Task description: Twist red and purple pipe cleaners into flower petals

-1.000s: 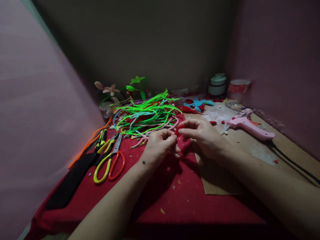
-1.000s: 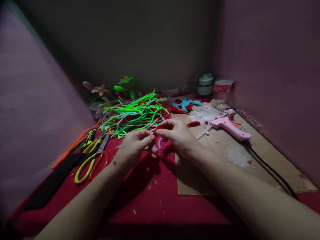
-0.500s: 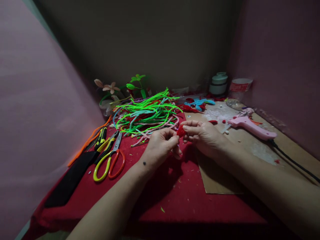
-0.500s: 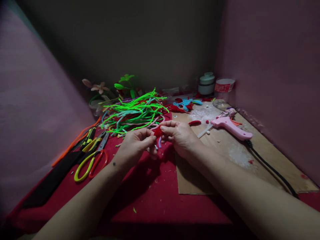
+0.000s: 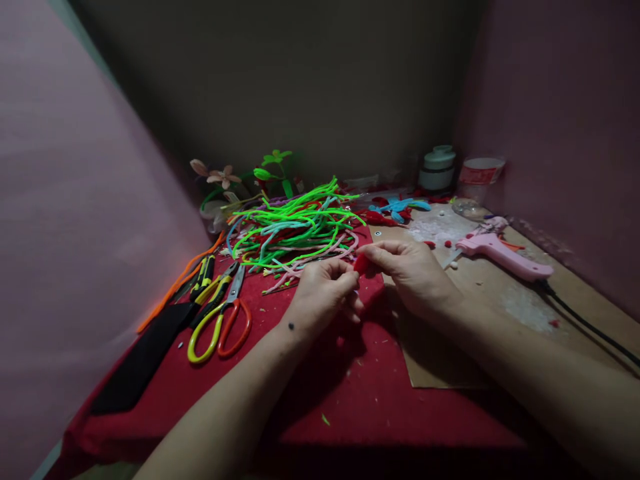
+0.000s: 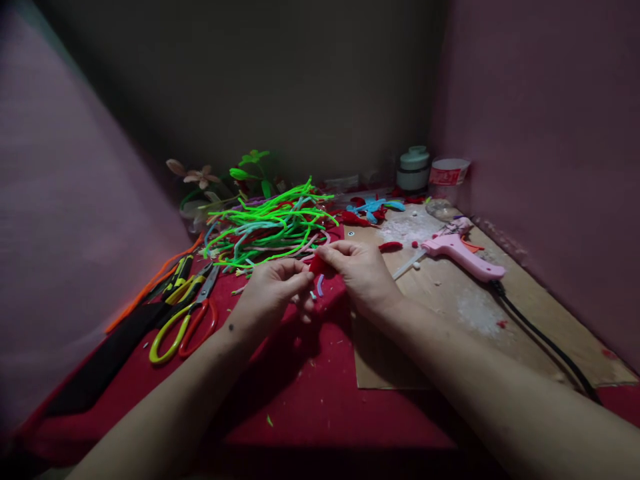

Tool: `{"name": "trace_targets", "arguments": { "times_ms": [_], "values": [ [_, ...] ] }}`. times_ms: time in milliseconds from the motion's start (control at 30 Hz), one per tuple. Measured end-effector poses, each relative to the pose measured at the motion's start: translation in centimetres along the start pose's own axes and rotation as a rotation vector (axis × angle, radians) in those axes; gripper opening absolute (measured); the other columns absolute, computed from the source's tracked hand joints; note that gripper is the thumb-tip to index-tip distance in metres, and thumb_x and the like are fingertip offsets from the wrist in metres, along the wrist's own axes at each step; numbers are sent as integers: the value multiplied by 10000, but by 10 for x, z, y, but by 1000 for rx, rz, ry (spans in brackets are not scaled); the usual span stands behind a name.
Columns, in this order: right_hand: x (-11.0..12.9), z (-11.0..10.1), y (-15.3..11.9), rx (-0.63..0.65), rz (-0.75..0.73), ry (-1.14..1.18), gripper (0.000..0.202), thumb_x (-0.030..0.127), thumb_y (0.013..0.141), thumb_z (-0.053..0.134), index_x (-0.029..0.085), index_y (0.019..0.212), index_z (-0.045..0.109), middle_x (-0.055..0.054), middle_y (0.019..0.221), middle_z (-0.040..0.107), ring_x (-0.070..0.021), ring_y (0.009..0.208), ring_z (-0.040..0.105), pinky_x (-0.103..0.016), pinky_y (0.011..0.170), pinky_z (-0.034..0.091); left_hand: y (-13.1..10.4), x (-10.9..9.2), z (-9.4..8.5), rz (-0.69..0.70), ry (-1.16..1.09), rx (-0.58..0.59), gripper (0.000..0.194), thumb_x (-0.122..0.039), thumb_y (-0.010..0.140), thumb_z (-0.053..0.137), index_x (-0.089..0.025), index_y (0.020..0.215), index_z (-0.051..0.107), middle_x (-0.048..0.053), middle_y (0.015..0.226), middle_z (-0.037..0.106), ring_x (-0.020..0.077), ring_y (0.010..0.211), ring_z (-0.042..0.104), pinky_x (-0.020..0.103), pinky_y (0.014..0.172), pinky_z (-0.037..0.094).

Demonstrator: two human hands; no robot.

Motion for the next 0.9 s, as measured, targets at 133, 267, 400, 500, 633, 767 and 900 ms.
{"name": "trace_targets", "arguments": {
  "times_ms": [133,267,400,500,633,767,900],
  "values": [
    [-13,14,-2,219,120,214,178,320,702,655,145,737,668,-28,665,643,-144,649,590,-290,661,442,0,-2,-2,46,-77,24,155,-267,738,566,-127,683,528,-9,440,574,108,330,517,217,357,447],
    [-20,14,-4,171,152,262,180,301,698,661,131,755,653,-36,648,633,-140,594,588,-288,603,454,0,-2,-3,58,-83,-8,159,-265,754,563,-116,705,533,6,462,596,105,341,531,197,382,427],
    [-22,8,-5,32,151,270,192,275,632,711,143,737,619,-28,667,629,-131,569,579,-277,560,456,2,-5,-6,119,-146,-58,160,-269,757,562,-112,734,548,4,487,605,121,384,556,238,433,471],
    [-18,8,-6,23,127,222,189,293,640,693,141,710,604,-21,598,611,-132,527,566,-276,533,451,1,-6,-8,126,-114,-95,158,-267,750,573,-113,732,548,3,489,610,121,386,556,240,437,472],
    [-14,17,-9,115,121,242,156,291,686,631,141,691,588,-11,526,586,-138,483,559,-275,499,440,-1,-9,-7,139,-57,-122,149,-263,743,584,-118,737,551,-7,496,609,114,406,563,232,456,477],
    [-14,15,-9,35,144,259,89,211,649,633,137,644,584,-7,529,584,-124,478,549,-259,497,435,-3,-8,-7,210,42,-167,134,-269,759,560,-136,764,545,-18,517,601,115,410,557,243,463,478],
    [-19,15,-9,-8,180,324,48,131,599,604,148,568,571,0,516,583,-118,477,544,-256,517,445,-6,-10,-9,412,392,-254,96,-260,792,516,-172,794,555,0,628,608,120,520,590,234,542,471]
  ]
}}
Point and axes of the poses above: each hand's wrist, its own y-axis towards the middle knuckle, its own z-axis out of the palm, x = y × z, the point moved 6 cm from there along y, towards the middle knuckle
